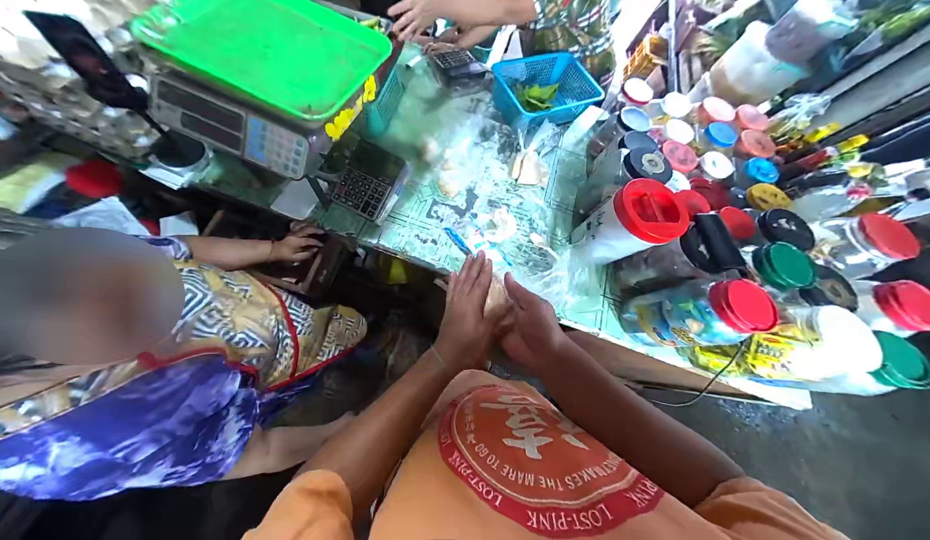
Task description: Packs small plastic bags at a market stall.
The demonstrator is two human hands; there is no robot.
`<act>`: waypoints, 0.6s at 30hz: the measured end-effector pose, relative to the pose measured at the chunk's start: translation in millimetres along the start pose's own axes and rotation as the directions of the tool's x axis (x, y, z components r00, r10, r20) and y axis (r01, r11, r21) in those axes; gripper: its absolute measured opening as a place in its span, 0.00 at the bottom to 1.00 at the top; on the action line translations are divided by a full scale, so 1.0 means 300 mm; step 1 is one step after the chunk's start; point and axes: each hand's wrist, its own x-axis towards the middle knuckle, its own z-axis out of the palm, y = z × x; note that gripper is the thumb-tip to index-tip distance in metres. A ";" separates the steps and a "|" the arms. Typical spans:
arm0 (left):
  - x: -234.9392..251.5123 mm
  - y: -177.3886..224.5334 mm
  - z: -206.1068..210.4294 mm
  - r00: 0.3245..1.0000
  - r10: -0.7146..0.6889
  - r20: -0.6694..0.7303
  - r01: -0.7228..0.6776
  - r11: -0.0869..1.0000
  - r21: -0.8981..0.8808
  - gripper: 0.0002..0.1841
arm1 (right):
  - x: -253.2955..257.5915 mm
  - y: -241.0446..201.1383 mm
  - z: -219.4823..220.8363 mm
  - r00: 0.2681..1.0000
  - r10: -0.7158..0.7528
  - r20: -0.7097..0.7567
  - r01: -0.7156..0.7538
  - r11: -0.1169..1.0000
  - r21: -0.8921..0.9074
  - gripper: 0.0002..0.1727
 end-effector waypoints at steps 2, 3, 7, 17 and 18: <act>0.030 0.014 -0.046 0.980 -0.174 -0.100 0.137 0.943 -0.303 0.38 | 0.022 -0.003 -0.036 0.998 -0.031 0.049 0.032 0.999 -0.005 0.30; 0.040 0.025 -0.082 0.949 -0.280 -0.143 0.199 0.888 -0.414 0.37 | 0.021 -0.011 -0.048 0.997 -0.058 0.059 0.058 0.998 -0.009 0.29; 0.046 0.036 -0.149 0.826 -0.562 0.029 0.458 0.641 -0.616 0.23 | 0.006 -0.024 -0.067 0.971 -0.201 0.127 0.218 0.966 -0.137 0.27; 0.019 0.097 -0.081 0.910 -0.414 -0.019 0.267 0.621 -0.737 0.06 | 0.027 -0.050 -0.043 0.892 -0.451 0.023 0.423 0.817 -0.391 0.20; 0.021 0.095 -0.092 0.904 -0.427 -0.001 0.278 0.590 -0.758 0.08 | 0.029 -0.049 -0.041 0.876 -0.482 0.032 0.456 0.803 -0.384 0.20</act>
